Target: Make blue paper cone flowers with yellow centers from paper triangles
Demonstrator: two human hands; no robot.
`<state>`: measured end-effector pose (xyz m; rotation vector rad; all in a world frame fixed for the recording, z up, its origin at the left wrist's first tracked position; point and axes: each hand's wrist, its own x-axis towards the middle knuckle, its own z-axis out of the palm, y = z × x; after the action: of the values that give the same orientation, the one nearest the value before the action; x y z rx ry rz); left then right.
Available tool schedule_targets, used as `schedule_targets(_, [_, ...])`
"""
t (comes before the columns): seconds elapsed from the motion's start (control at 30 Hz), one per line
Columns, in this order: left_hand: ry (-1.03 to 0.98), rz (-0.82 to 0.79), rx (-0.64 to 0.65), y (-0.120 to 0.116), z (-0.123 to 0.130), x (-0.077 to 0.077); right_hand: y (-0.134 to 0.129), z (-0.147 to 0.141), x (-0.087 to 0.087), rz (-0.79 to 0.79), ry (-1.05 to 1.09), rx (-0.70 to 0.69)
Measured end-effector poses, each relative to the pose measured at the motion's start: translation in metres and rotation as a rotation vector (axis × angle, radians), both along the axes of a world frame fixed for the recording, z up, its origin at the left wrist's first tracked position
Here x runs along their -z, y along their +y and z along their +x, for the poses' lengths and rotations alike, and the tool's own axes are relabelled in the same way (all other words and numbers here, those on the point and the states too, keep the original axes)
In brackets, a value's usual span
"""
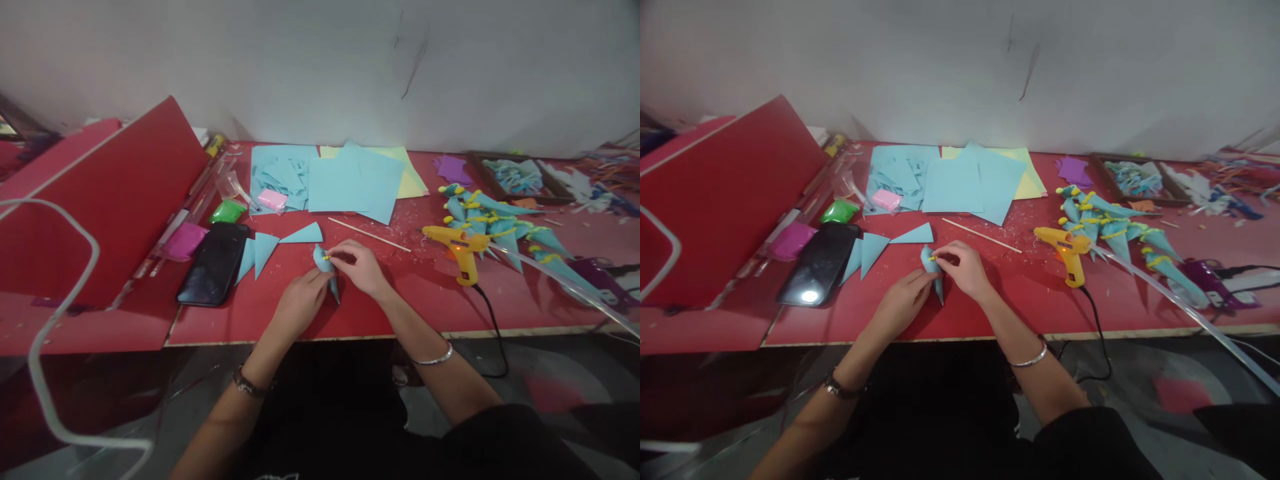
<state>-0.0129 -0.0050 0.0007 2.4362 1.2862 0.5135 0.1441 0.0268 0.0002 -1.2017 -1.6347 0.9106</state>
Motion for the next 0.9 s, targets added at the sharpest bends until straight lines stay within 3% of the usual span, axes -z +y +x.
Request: schedule_targets(0.9, [-0.026,-0.004,-0.002,0.0013,0.0017,-0.0012,0.0012,-0.0058,0.0022,0.004,-0.053,0.035])
